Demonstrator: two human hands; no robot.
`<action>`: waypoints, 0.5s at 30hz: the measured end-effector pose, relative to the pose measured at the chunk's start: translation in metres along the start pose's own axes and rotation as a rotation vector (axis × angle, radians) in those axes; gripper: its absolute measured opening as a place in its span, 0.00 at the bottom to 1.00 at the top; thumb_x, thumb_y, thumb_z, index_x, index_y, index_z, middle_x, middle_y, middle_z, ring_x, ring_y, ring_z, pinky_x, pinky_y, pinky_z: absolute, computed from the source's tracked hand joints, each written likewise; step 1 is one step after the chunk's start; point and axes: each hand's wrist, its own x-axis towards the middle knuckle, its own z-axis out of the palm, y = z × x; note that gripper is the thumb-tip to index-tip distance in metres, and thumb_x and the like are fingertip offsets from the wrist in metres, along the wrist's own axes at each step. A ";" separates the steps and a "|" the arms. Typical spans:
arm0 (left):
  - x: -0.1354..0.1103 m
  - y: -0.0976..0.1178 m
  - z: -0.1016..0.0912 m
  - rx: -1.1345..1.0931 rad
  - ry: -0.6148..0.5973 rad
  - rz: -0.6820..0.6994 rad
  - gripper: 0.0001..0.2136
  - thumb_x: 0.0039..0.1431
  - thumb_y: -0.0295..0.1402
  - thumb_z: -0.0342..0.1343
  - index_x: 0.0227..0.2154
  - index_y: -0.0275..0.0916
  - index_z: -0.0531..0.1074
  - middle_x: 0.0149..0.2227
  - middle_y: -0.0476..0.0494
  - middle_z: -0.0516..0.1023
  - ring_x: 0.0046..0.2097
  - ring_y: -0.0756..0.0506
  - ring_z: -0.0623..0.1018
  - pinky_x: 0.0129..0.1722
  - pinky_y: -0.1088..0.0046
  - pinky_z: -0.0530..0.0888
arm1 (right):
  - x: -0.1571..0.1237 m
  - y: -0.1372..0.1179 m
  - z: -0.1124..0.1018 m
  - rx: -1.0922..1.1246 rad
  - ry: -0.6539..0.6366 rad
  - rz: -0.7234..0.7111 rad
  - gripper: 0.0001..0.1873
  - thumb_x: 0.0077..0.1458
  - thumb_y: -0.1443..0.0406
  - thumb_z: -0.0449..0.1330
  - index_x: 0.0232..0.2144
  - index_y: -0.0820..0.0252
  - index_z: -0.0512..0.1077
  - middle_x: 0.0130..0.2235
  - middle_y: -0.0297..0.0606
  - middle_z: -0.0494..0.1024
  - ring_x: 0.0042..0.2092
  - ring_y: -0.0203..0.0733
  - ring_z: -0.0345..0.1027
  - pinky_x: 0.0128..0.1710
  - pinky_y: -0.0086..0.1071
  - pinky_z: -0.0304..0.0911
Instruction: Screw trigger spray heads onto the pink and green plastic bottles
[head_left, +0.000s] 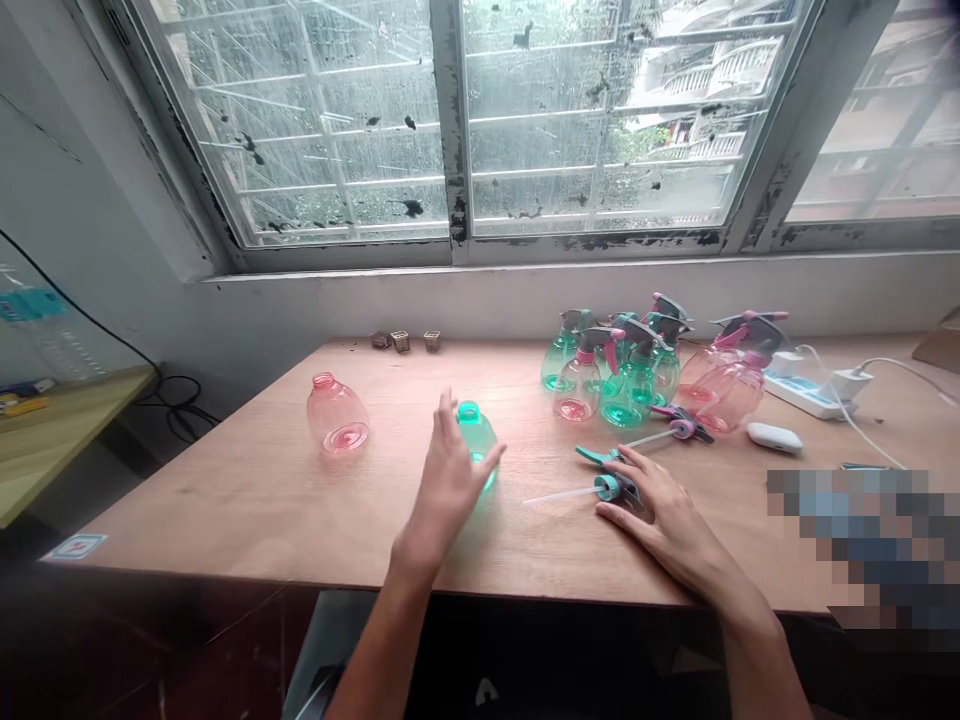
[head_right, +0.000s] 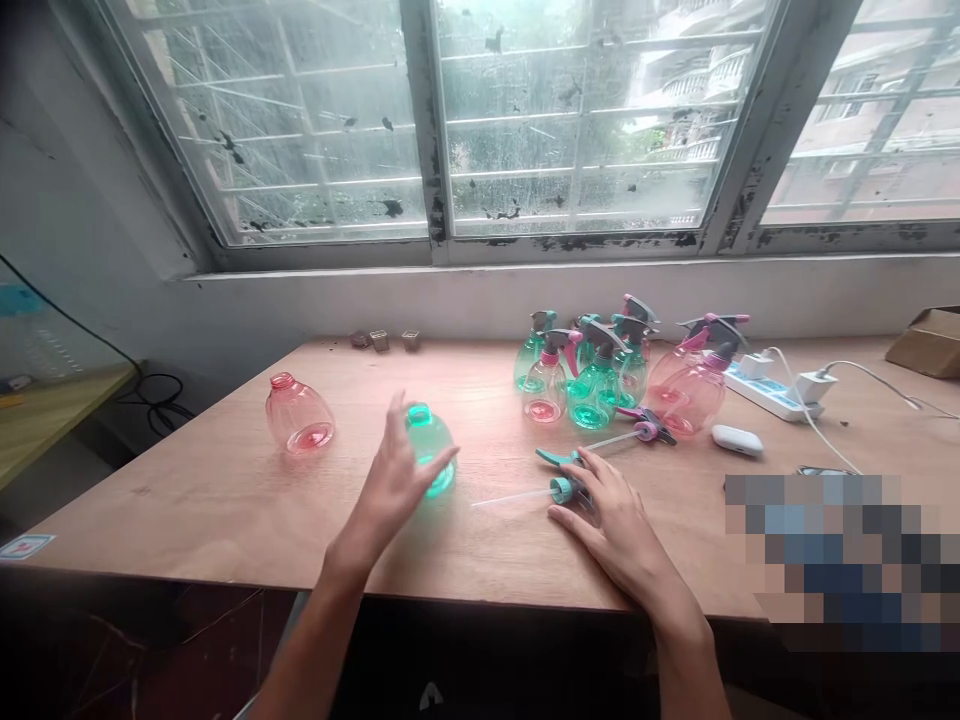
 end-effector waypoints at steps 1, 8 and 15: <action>-0.015 0.001 0.003 -0.041 0.000 -0.027 0.43 0.57 0.40 0.68 0.69 0.42 0.48 0.67 0.29 0.66 0.69 0.32 0.69 0.66 0.52 0.69 | 0.000 0.000 0.000 -0.001 -0.012 -0.001 0.26 0.65 0.49 0.60 0.60 0.51 0.72 0.70 0.47 0.65 0.68 0.64 0.61 0.64 0.63 0.59; -0.066 -0.013 0.003 -0.220 -0.124 -0.160 0.41 0.53 0.51 0.68 0.62 0.40 0.55 0.57 0.31 0.75 0.57 0.33 0.79 0.56 0.51 0.77 | 0.000 -0.007 -0.002 0.080 0.000 0.021 0.19 0.68 0.53 0.57 0.57 0.48 0.73 0.67 0.41 0.71 0.68 0.60 0.63 0.67 0.61 0.58; -0.069 -0.011 -0.003 -0.011 0.031 0.098 0.34 0.63 0.35 0.61 0.69 0.52 0.54 0.68 0.38 0.60 0.70 0.35 0.62 0.67 0.47 0.66 | -0.002 -0.020 -0.009 0.277 0.185 0.031 0.21 0.70 0.53 0.56 0.60 0.52 0.70 0.70 0.46 0.66 0.60 0.54 0.73 0.53 0.46 0.76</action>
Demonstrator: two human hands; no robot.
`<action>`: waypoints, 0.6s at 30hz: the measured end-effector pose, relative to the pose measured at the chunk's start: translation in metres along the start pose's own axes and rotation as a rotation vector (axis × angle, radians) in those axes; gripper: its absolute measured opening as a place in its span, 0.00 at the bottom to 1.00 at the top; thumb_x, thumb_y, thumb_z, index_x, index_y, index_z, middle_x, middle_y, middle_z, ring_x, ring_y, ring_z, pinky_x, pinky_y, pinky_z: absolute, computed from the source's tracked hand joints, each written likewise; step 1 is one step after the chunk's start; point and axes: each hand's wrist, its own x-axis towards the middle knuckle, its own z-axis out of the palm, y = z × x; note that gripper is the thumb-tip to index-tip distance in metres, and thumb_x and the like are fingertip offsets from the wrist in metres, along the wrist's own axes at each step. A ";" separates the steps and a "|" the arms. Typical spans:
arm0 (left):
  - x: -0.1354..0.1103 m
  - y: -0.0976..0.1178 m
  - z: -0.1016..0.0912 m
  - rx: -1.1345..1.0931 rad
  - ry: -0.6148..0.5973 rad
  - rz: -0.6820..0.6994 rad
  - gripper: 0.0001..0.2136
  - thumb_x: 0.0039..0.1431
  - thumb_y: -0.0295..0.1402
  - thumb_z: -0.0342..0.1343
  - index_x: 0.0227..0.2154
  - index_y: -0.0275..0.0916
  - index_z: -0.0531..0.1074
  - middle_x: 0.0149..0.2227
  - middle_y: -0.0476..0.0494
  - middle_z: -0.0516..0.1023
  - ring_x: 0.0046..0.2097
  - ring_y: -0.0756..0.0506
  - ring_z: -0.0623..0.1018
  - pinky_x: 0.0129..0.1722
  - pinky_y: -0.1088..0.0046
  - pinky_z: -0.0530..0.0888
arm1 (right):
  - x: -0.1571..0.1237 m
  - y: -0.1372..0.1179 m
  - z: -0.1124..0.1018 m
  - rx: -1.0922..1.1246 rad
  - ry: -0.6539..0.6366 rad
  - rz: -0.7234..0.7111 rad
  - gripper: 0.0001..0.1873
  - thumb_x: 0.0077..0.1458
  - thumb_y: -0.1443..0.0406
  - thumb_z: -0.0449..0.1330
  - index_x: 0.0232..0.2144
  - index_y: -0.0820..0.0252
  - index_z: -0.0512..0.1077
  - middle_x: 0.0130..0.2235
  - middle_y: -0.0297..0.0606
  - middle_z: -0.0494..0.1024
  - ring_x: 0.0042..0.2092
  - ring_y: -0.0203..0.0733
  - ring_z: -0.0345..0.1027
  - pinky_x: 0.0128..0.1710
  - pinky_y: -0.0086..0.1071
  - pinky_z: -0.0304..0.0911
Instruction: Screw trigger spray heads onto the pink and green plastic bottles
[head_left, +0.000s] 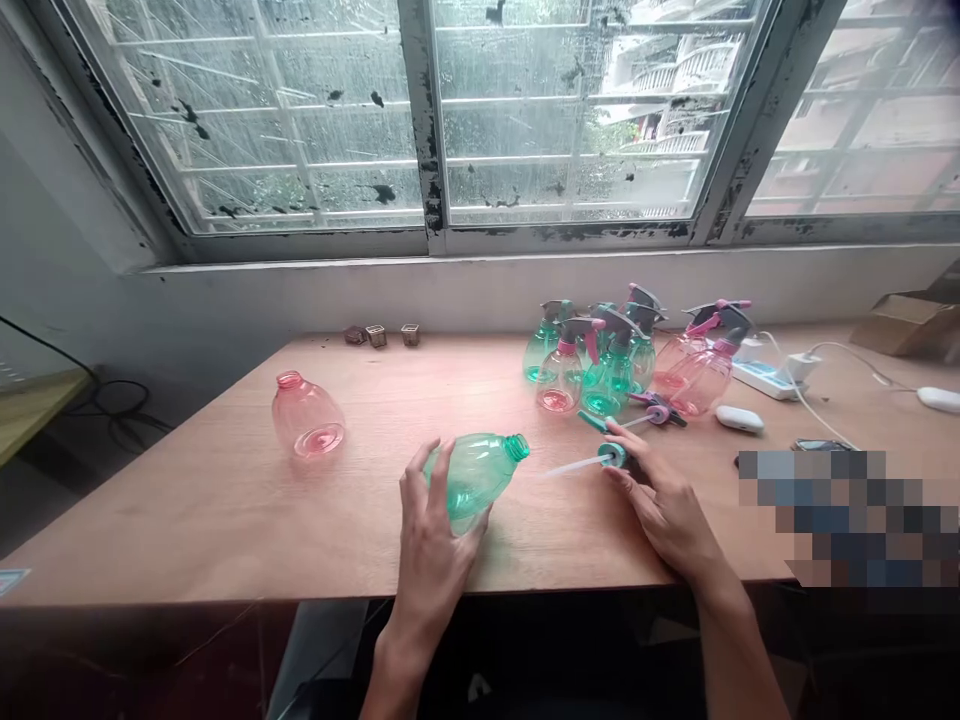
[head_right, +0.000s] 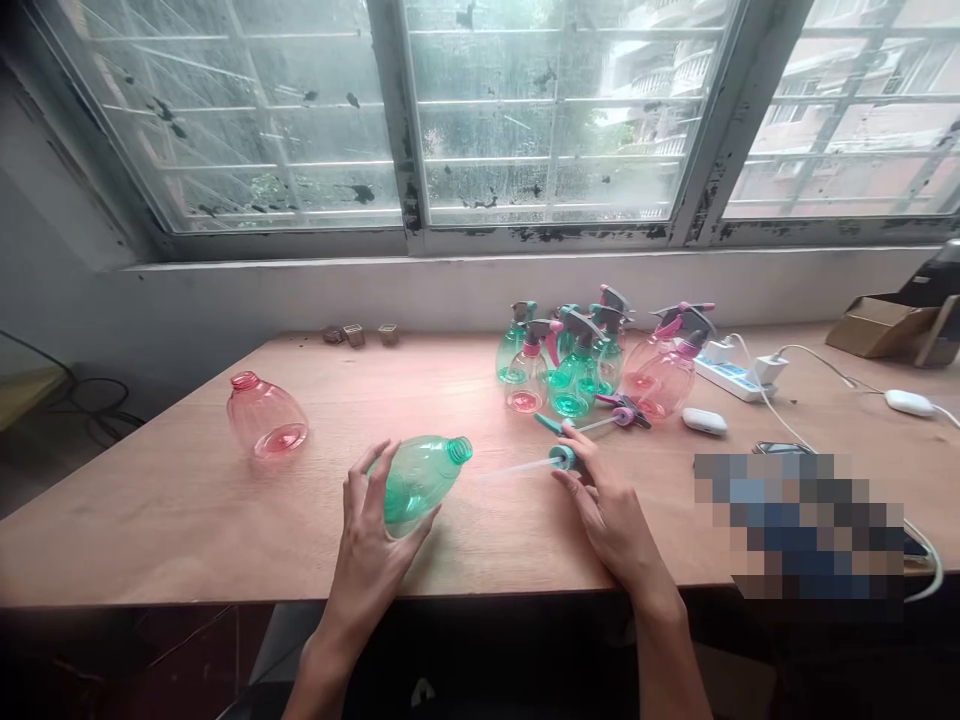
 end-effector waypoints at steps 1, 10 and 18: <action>0.000 0.001 0.000 0.025 0.006 0.012 0.35 0.63 0.33 0.61 0.69 0.53 0.54 0.68 0.38 0.59 0.70 0.35 0.62 0.67 0.47 0.67 | 0.000 0.000 0.000 -0.029 0.066 -0.023 0.20 0.70 0.53 0.56 0.59 0.53 0.70 0.69 0.47 0.66 0.59 0.55 0.74 0.52 0.46 0.75; 0.000 0.009 0.010 0.184 -0.046 0.145 0.39 0.59 0.21 0.58 0.70 0.52 0.54 0.67 0.38 0.61 0.68 0.33 0.63 0.66 0.48 0.68 | 0.002 -0.004 -0.001 -0.208 0.478 -0.214 0.20 0.69 0.57 0.60 0.60 0.53 0.72 0.63 0.49 0.72 0.64 0.59 0.68 0.55 0.50 0.71; 0.000 0.005 0.010 0.158 -0.031 0.126 0.39 0.60 0.26 0.60 0.70 0.54 0.52 0.67 0.38 0.59 0.68 0.32 0.63 0.65 0.46 0.68 | -0.002 -0.016 -0.002 -0.138 0.481 -0.163 0.18 0.69 0.60 0.60 0.59 0.53 0.72 0.64 0.49 0.70 0.64 0.60 0.66 0.54 0.50 0.72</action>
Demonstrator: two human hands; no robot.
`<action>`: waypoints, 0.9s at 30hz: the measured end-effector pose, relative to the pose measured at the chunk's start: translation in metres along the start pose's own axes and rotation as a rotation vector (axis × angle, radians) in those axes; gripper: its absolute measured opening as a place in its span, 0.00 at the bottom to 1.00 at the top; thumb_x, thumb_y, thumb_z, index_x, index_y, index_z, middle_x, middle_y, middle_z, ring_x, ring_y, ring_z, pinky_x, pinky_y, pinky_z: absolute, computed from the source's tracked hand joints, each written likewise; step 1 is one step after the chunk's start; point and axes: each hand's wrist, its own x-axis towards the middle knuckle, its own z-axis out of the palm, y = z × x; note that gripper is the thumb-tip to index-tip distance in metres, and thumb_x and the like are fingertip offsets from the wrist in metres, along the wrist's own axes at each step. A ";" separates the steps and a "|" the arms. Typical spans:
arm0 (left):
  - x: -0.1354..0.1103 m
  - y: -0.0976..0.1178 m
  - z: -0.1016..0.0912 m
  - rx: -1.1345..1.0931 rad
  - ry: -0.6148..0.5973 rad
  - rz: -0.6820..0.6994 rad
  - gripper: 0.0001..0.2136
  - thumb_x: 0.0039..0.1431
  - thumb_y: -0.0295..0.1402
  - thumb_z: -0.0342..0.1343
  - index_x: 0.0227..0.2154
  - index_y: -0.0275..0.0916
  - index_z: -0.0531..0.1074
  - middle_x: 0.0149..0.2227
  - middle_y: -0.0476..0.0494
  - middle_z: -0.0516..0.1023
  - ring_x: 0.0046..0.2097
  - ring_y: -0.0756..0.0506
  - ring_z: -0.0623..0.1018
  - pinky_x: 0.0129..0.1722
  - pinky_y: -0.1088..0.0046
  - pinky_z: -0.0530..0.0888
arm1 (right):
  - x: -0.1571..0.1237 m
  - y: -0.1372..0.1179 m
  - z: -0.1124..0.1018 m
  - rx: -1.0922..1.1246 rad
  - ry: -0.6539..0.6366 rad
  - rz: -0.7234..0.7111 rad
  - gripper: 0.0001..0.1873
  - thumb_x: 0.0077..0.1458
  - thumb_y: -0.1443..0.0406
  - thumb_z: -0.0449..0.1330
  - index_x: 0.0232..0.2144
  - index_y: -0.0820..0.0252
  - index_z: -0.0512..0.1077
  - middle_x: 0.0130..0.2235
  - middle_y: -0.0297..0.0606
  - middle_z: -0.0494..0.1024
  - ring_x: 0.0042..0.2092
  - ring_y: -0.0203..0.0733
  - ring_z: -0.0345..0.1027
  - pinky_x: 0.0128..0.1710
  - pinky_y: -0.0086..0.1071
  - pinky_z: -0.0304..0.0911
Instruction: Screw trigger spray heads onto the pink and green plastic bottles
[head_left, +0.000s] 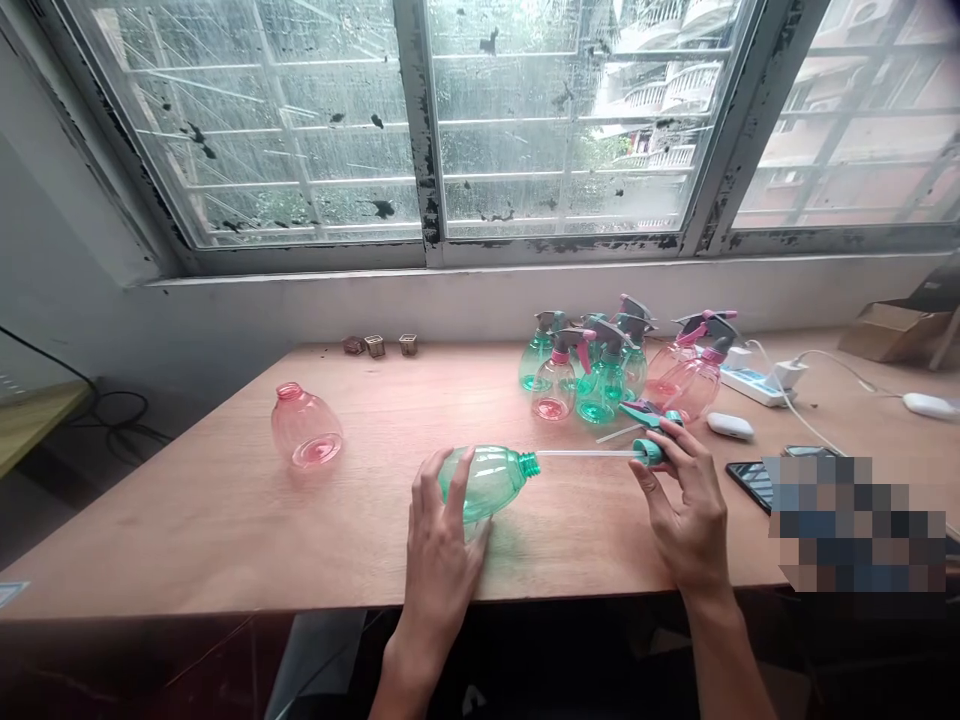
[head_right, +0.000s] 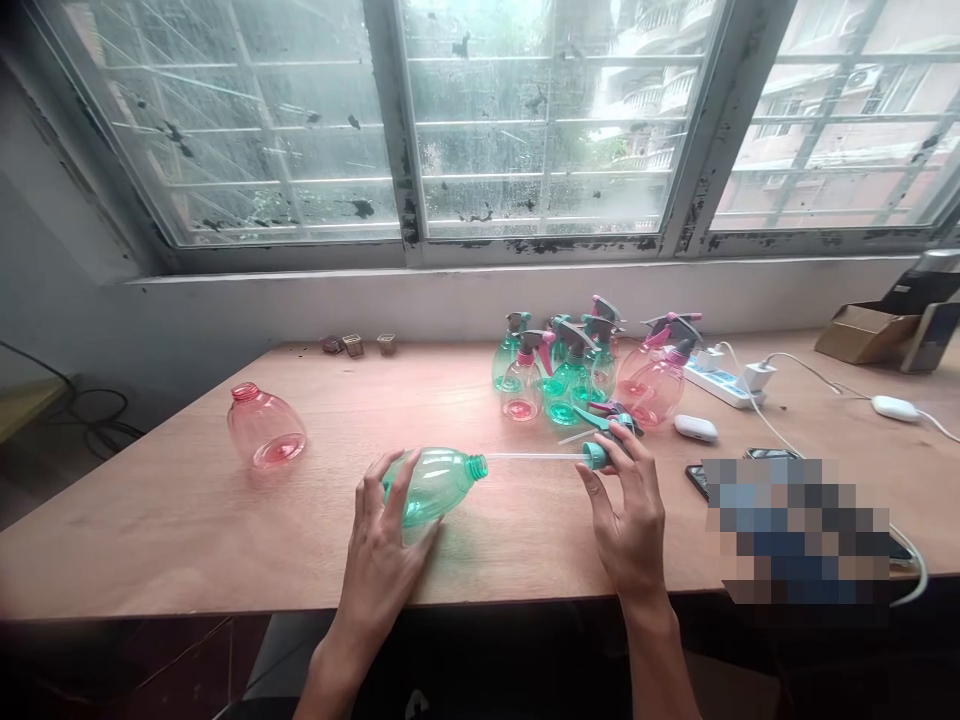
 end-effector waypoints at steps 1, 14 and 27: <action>0.000 -0.001 0.000 0.002 0.002 -0.003 0.39 0.61 0.26 0.60 0.70 0.54 0.51 0.68 0.38 0.59 0.68 0.32 0.63 0.64 0.46 0.69 | 0.000 0.001 0.000 0.012 0.001 0.011 0.18 0.69 0.60 0.60 0.59 0.53 0.73 0.64 0.48 0.70 0.63 0.60 0.68 0.53 0.50 0.73; -0.002 0.008 0.003 -0.055 -0.156 0.147 0.33 0.70 0.33 0.52 0.73 0.55 0.45 0.72 0.38 0.53 0.75 0.35 0.52 0.71 0.46 0.61 | -0.006 -0.013 0.011 0.109 -0.321 0.072 0.20 0.65 0.54 0.66 0.55 0.54 0.72 0.47 0.41 0.80 0.30 0.41 0.67 0.31 0.36 0.67; 0.009 -0.009 -0.004 -0.729 -0.096 -0.472 0.35 0.63 0.52 0.58 0.68 0.44 0.60 0.72 0.34 0.61 0.74 0.35 0.60 0.73 0.50 0.58 | -0.014 -0.040 0.023 0.662 -0.697 0.578 0.20 0.64 0.46 0.62 0.34 0.54 0.65 0.33 0.37 0.82 0.31 0.44 0.76 0.31 0.34 0.69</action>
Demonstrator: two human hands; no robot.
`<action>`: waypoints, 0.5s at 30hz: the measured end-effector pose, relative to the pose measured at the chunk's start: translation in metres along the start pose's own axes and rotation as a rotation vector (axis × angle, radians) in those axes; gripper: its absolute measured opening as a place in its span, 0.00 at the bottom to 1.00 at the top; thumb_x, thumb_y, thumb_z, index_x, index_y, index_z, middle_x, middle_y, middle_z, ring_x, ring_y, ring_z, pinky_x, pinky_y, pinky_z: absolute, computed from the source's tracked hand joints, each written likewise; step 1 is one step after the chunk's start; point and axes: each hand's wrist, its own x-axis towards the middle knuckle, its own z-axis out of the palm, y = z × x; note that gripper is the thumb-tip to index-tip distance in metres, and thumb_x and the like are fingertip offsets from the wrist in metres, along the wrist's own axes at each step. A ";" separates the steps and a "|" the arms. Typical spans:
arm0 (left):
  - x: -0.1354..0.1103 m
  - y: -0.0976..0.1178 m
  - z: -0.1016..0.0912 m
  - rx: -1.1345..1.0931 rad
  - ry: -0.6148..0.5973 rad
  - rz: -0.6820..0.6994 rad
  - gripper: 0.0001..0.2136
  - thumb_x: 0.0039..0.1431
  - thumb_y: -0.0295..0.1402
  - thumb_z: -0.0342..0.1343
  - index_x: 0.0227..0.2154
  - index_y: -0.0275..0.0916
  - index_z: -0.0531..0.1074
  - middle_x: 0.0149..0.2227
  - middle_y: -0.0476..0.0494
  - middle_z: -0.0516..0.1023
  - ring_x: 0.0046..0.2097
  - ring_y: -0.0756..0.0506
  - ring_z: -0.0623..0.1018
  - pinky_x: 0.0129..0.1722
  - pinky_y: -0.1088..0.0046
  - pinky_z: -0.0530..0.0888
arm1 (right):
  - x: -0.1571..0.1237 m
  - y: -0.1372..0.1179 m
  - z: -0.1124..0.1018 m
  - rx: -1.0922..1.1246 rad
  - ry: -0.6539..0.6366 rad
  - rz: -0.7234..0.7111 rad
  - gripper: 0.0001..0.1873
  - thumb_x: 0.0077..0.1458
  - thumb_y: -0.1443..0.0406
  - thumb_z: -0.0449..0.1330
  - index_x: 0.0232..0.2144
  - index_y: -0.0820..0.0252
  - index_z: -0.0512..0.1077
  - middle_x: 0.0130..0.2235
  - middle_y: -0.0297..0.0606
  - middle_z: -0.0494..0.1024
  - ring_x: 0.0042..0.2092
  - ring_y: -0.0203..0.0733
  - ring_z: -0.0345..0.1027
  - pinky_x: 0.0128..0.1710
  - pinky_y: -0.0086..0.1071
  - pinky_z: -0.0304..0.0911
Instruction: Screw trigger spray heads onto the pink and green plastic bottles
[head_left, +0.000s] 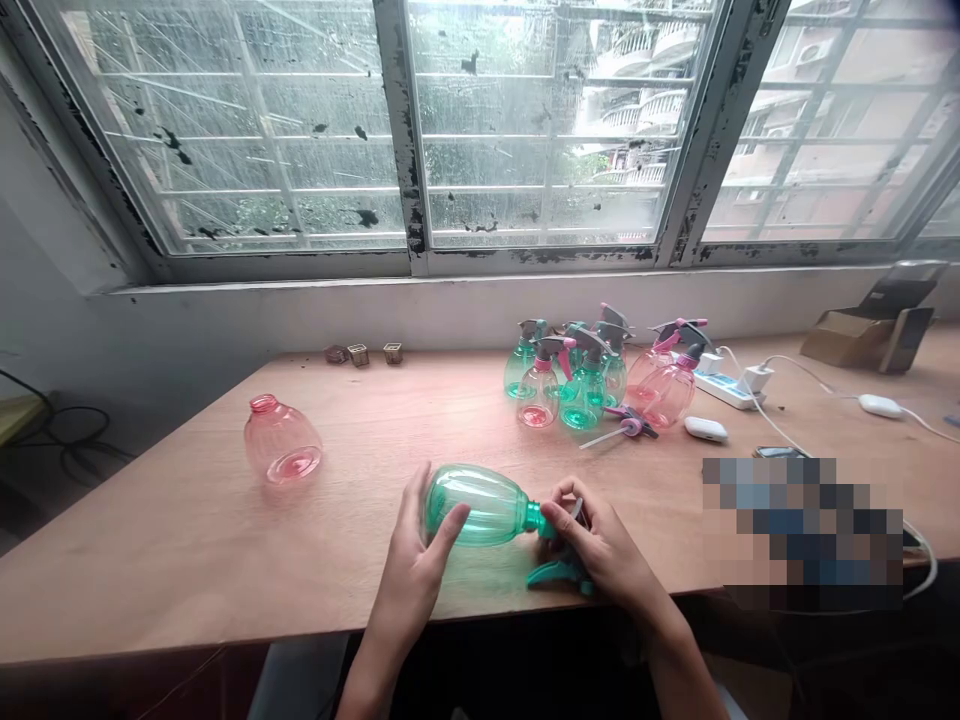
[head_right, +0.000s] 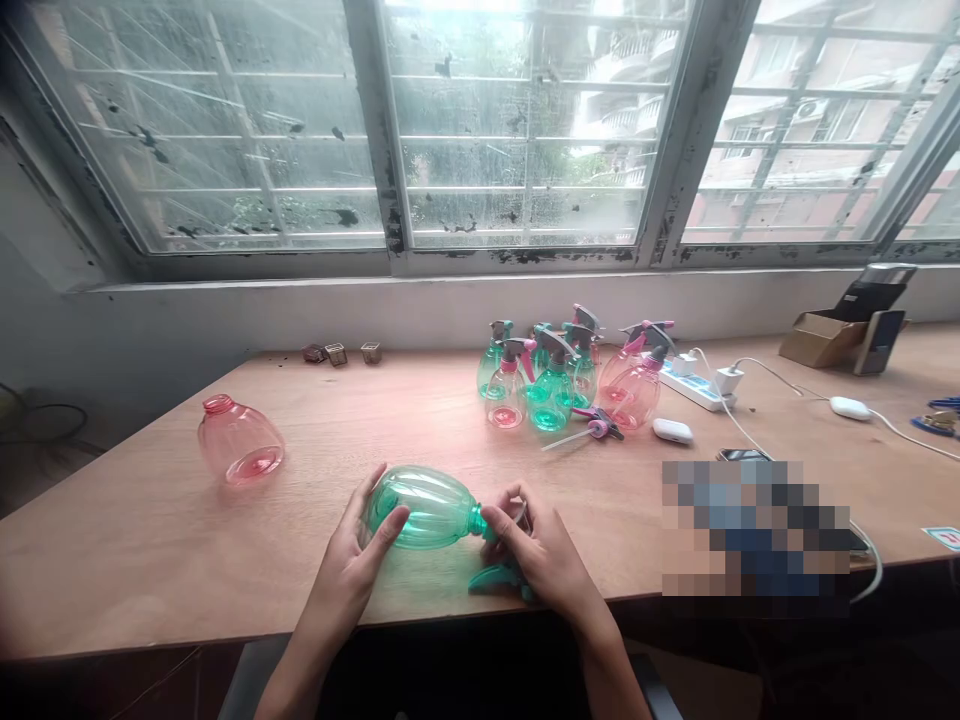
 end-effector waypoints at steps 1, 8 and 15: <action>0.001 0.001 -0.001 0.005 -0.032 -0.015 0.34 0.61 0.52 0.60 0.66 0.43 0.63 0.71 0.35 0.63 0.73 0.35 0.61 0.73 0.51 0.58 | 0.002 0.002 0.000 0.058 -0.024 0.038 0.21 0.64 0.45 0.62 0.35 0.54 0.64 0.31 0.36 0.81 0.29 0.42 0.75 0.30 0.33 0.68; -0.001 0.010 0.000 0.063 -0.150 0.059 0.31 0.63 0.51 0.59 0.65 0.44 0.66 0.69 0.38 0.67 0.72 0.36 0.64 0.73 0.53 0.58 | 0.002 0.003 -0.003 0.197 0.020 0.092 0.26 0.59 0.43 0.66 0.40 0.55 0.63 0.29 0.32 0.78 0.27 0.38 0.71 0.28 0.30 0.64; -0.008 0.010 0.002 -0.094 -0.200 0.030 0.32 0.65 0.49 0.58 0.69 0.47 0.59 0.69 0.39 0.67 0.68 0.36 0.70 0.70 0.54 0.66 | -0.006 0.000 -0.007 0.186 -0.013 0.097 0.25 0.53 0.51 0.74 0.44 0.54 0.68 0.33 0.30 0.77 0.33 0.40 0.74 0.34 0.31 0.66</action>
